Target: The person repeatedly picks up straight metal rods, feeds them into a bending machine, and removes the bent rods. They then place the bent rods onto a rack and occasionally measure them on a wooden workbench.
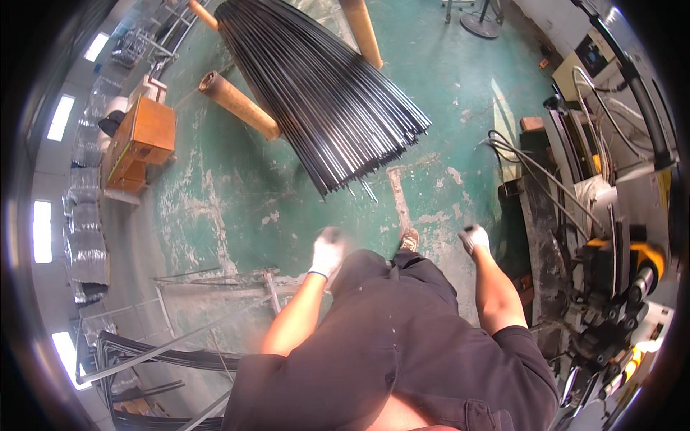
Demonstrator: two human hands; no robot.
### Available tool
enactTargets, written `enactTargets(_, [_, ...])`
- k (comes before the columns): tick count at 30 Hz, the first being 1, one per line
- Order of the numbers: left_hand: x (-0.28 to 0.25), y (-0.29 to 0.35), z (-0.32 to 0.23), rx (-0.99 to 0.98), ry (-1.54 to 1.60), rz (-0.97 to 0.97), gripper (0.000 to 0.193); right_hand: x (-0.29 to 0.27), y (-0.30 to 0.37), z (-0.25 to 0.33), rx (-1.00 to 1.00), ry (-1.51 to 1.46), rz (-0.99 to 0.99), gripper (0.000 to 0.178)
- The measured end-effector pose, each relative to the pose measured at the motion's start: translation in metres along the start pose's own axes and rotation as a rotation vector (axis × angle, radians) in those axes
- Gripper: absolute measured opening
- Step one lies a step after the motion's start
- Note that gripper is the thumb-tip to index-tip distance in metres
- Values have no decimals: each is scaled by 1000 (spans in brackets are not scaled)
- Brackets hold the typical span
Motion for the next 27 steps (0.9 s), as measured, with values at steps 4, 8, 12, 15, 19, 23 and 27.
enactTargets(4, [2,-43,6,-308,259,-55,40,-38,-26,166,-179,-185,-94,48])
enactTargets(8, [23,-54,23,-95,42,144,44,-36,-51,268,-310,-196,-131,54])
enactTargets(12, [30,-104,78,65,152,157,39,-33,-49,335,-299,-127,-228,64])
enactTargets(15, [-1,-161,61,-264,322,79,37,-27,-70,361,-269,-19,-266,82])
enactTargets(19, [-65,-206,43,-175,149,48,38,-21,-90,405,-270,126,-337,101])
enactTargets(23, [-107,-216,64,-248,114,-56,35,-24,-114,451,-265,247,-353,116])
enactTargets(27, [-121,-195,60,-436,206,-118,36,-18,-136,477,-130,385,-371,124])
Point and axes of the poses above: each hand's wrist, its own y-axis away from the middle knuckle, its own x-axis out of the palm, z = x × y, the point moved 4 cm from there along -y, towards the middle knuckle, and after that the axes turned 9 degrees about x, right-handed, at the moved point
